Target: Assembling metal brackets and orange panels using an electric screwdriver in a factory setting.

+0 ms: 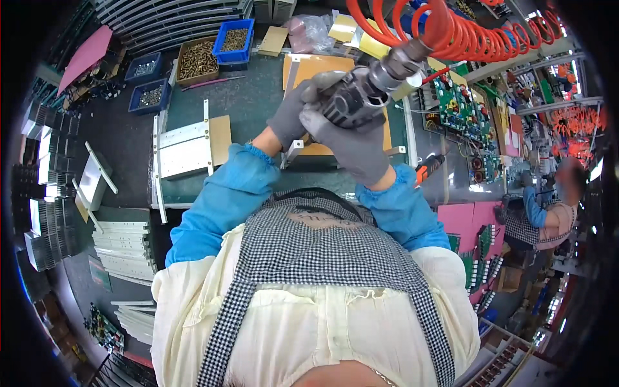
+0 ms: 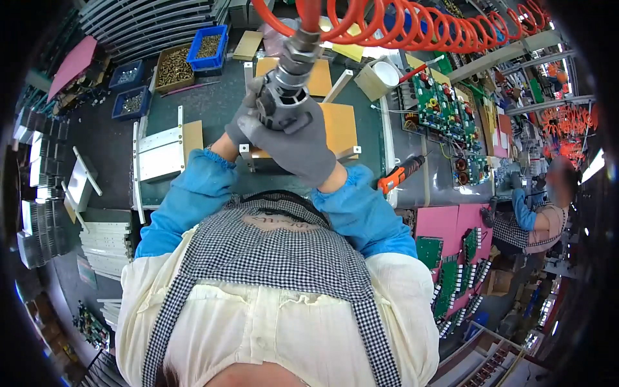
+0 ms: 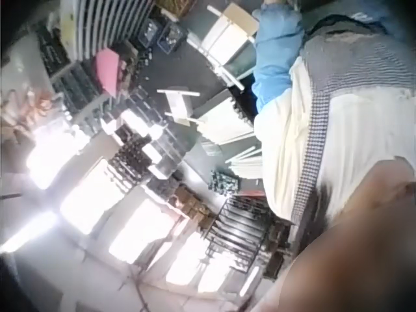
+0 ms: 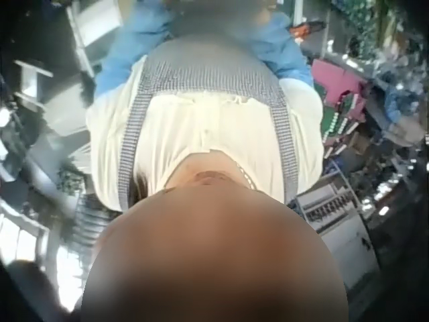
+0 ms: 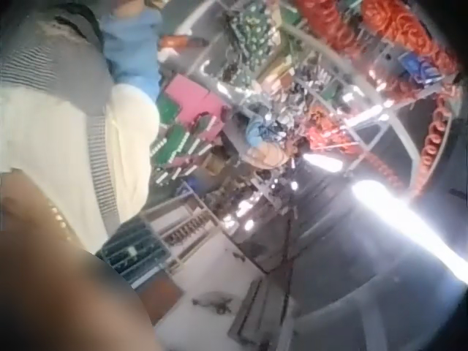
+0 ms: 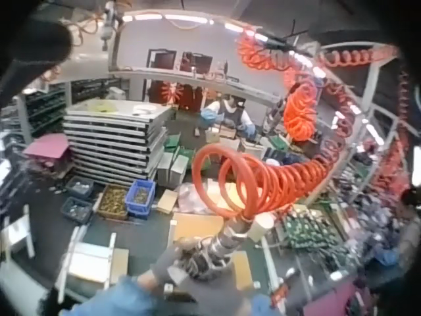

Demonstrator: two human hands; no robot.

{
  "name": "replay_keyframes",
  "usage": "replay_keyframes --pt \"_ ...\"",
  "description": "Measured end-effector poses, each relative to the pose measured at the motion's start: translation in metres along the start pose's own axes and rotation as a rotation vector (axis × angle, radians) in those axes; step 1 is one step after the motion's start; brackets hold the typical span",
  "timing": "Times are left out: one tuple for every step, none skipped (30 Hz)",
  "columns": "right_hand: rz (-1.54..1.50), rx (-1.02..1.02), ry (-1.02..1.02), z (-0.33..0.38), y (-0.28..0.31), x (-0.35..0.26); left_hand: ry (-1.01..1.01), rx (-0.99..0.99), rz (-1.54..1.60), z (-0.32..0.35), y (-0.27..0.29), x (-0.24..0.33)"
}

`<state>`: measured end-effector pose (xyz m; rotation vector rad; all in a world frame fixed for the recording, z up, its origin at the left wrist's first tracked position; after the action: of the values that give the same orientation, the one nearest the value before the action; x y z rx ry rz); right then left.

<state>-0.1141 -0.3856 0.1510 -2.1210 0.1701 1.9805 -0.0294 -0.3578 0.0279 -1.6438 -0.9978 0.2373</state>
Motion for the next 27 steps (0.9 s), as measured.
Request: replay_keyframes --pt "-0.010 0.010 -0.001 -0.001 0.001 -0.006 -0.121 -0.020 -0.465 -0.001 0.002 0.010" --pt "-0.055 -0.006 0.040 0.000 0.004 -0.017 -0.246 -0.039 -0.929 -0.003 0.000 0.023" --pt "-0.103 0.030 0.078 0.001 0.011 -0.029 -0.249 -0.046 -0.932 -0.003 -0.002 0.027" --pt "-0.157 0.044 0.107 0.002 0.021 -0.042 -0.049 0.060 -0.864 0.000 0.007 0.021" --pt "-0.225 0.039 0.141 0.002 0.029 -0.056 0.151 0.188 -0.796 0.006 0.017 0.015" --pt "-0.181 0.107 0.196 0.003 0.040 -0.068 0.109 0.220 -0.741 0.007 0.013 0.018" --pt "-0.226 0.137 0.284 0.003 0.045 -0.077 0.133 0.225 -0.759 0.007 0.011 0.019" --pt "-0.269 0.155 0.342 0.002 0.050 -0.082 0.136 0.257 -0.689 0.008 0.009 0.021" --pt "-0.207 0.190 0.330 -0.001 0.054 -0.083 0.128 0.284 -0.608 0.007 0.006 0.022" --pt "-0.209 0.265 0.356 -0.002 0.058 -0.080 0.142 0.280 -0.616 0.006 0.004 0.023" --pt "-0.216 0.338 0.382 -0.003 0.063 -0.077 0.150 0.276 -0.572 0.006 0.002 0.023" --pt "-0.231 0.403 0.412 -0.004 0.065 -0.071 0.157 0.293 -0.533 0.006 0.001 0.022" --pt "-0.234 0.394 0.424 -0.005 0.065 -0.067 0.165 0.275 -0.528 0.005 -0.001 0.022" --pt "-0.295 0.404 0.415 -0.006 0.067 -0.061 0.176 0.278 -0.519 0.006 0.000 0.022" --pt "-0.357 0.412 0.407 -0.007 0.069 -0.056 0.188 0.287 -0.511 0.007 0.001 0.021" --pt "-0.377 0.404 0.394 -0.009 0.070 -0.052 0.191 0.283 -0.511 0.007 0.001 0.022" --pt "-0.376 0.411 0.389 -0.009 0.071 -0.050 0.208 0.270 -0.529 0.008 0.001 0.021" --pt "-0.371 0.409 0.395 -0.009 0.071 -0.050 0.226 0.283 -0.557 0.009 0.003 0.021" --pt "-0.365 0.407 0.400 -0.009 0.071 -0.050 0.225 0.257 -0.549 0.008 0.001 0.021" --pt "-0.366 0.408 0.399 -0.009 0.071 -0.050 0.237 0.245 -0.598 0.008 0.001 0.020" --pt "-0.359 0.405 0.395 -0.010 0.070 -0.049 0.253 0.246 -0.651 0.009 0.001 0.020" --pt "-0.352 0.389 0.400 -0.010 0.069 -0.050 0.251 0.229 -0.647 0.008 -0.002 0.019" --pt "-0.351 0.405 0.391 -0.010 0.069 -0.049 0.263 0.225 -0.682 0.008 -0.003 0.019" --pt "-0.345 0.407 0.390 -0.010 0.067 -0.048 0.274 0.231 -0.717 0.008 -0.003 0.020" --pt "-0.340 0.408 0.388 -0.010 0.066 -0.048 0.272 0.222 -0.714 0.008 -0.005 0.020" --pt "-0.337 0.405 0.385 -0.010 0.065 -0.047 0.276 0.213 -0.755 0.008 -0.006 0.021" --pt "-0.346 0.416 0.378 -0.009 0.065 -0.046 0.277 0.210 -0.800 0.008 -0.006 0.022"
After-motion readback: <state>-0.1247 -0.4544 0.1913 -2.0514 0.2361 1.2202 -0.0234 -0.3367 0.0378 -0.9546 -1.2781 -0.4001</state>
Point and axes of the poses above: each hand's wrist, its own z-axis away from the middle knuckle, its own y-axis out of the back of the hand, x = y × z, the point moved 7 cm from there along -z, towards the middle knuckle, and after that the axes turned 13 degrees about -y, right-handed, at the moved point
